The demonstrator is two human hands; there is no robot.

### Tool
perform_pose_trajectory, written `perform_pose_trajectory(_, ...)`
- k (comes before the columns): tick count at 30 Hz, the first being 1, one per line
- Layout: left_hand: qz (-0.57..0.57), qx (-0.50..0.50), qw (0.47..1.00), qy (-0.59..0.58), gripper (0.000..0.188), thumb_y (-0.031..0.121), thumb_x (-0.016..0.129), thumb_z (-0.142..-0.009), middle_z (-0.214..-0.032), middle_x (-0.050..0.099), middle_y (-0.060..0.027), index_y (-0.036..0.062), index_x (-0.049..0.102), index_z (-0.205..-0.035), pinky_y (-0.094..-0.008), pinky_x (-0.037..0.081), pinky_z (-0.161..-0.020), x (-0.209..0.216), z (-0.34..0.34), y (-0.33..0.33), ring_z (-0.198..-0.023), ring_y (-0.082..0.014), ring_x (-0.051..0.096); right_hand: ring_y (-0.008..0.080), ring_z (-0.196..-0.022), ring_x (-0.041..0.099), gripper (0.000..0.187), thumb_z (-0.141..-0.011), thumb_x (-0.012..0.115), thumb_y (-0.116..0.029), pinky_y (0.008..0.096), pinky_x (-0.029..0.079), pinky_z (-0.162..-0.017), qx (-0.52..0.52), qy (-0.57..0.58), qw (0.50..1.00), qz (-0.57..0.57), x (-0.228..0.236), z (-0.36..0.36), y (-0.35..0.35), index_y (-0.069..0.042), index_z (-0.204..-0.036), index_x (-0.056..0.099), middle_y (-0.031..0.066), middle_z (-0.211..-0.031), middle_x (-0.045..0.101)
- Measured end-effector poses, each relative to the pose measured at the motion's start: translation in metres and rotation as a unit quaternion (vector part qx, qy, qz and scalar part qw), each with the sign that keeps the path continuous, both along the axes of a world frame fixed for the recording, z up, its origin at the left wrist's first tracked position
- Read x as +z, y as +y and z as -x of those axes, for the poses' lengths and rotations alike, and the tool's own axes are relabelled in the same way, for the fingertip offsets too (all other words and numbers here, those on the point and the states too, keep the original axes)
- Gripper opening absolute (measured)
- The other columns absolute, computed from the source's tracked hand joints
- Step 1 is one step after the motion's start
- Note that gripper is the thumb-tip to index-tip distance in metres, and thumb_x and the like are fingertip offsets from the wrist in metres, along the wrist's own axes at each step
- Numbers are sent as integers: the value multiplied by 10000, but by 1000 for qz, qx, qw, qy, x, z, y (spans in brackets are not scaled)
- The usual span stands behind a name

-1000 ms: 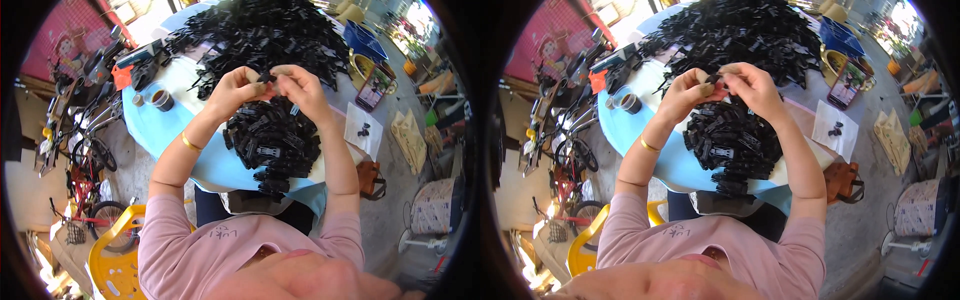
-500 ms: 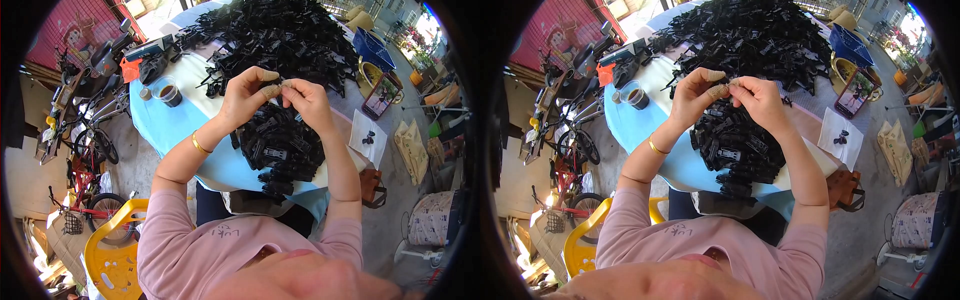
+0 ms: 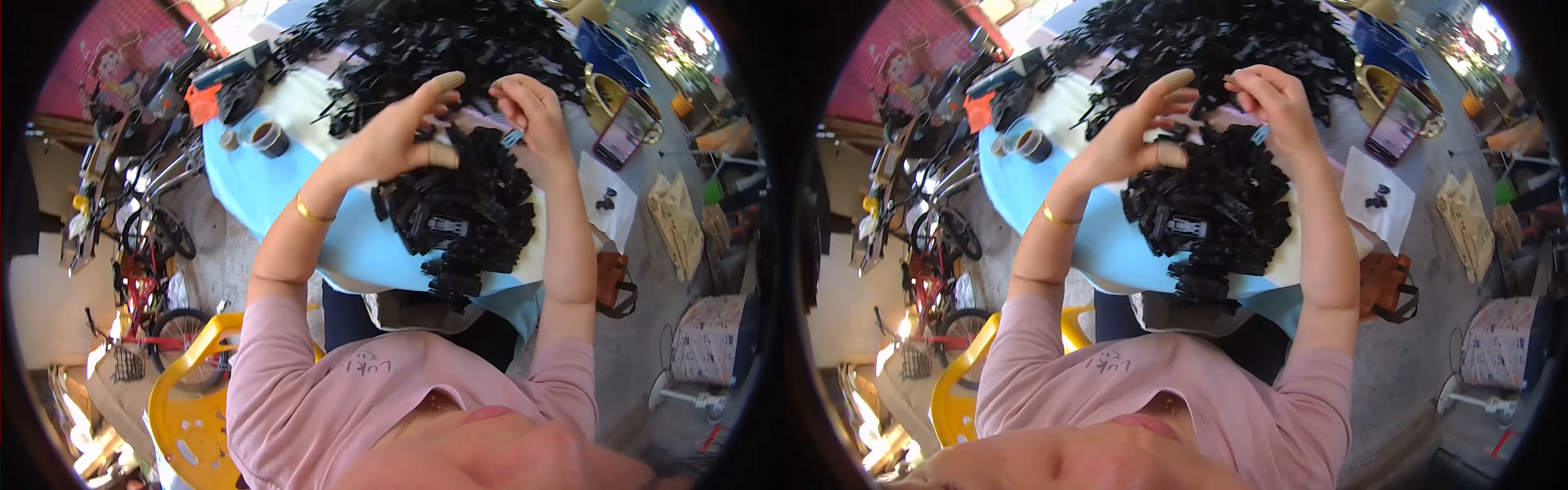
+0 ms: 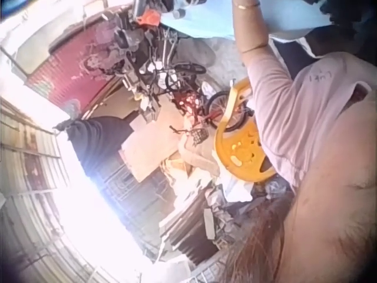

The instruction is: Assembling small black components by joining them together manually at a workstation.

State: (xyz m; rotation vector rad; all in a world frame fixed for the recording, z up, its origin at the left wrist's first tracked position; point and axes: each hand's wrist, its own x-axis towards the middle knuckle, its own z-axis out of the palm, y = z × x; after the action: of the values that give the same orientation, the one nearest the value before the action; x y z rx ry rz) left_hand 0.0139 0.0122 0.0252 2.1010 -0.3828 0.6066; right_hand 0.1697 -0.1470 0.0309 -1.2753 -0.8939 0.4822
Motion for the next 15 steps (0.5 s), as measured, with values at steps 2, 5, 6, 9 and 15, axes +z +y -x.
perform_pose_trajectory(2, -34, 62, 991, 112, 405, 78, 635, -777, -1137, 540, -75, 35, 510, -1160, -273, 479, -741, 9, -3, 24, -947, -137, 543, 11, -482, 368, 192, -861, 528, -167, 154, 298, -470, 0, -22, 1000, 4, -12, 0, 9, 0, -836, 619, -33, -589, 487)
perform_pose_trajectory(5, -91, 70, 963, 245, 219, 30, 616, -739, -931, 614, -67, 23, 610, -958, -283, 469, -743, -2, -1, 65, -921, -158, 560, 9, -504, 384, 176, -860, 544, -155, 151, 321, -497, -19, -89, 995, 39, -20, 5, 18, 1, -836, 621, -37, -593, 491)
perform_pose_trajectory(6, -91, 70, 963, 244, 219, 30, 616, -739, -931, 614, -67, 23, 610, -958, -283, 469, -743, -10, -1, 67, -921, -158, 560, 8, -516, 394, 169, -856, 554, -154, 151, 335, -512, -36, -130, 988, 73, -20, 6, 17, -1, -839, 624, -38, -596, 495)
perform_pose_trajectory(9, -315, 66, 924, 207, 292, 68, 656, -639, -873, 611, -82, 50, 600, -925, -362, 416, -824, -23, -7, 60, -879, -280, 526, 19, -553, 444, 154, -844, 576, -152, 162, 359, -522, -48, -163, 983, 63, -20, 13, 17, -10, -847, 636, -36, -623, 528)
perform_pose_trajectory(15, -247, 171, 941, 159, 352, 22, 590, -643, -811, 604, -137, 81, 591, -990, -392, 449, -746, -20, -8, 48, -843, -315, 546, 38, -558, 481, 134, -780, 657, -127, 185, 383, -512, -70, -227, 971, 36, -18, 23, 20, -1, -821, 636, -7, -647, 573)
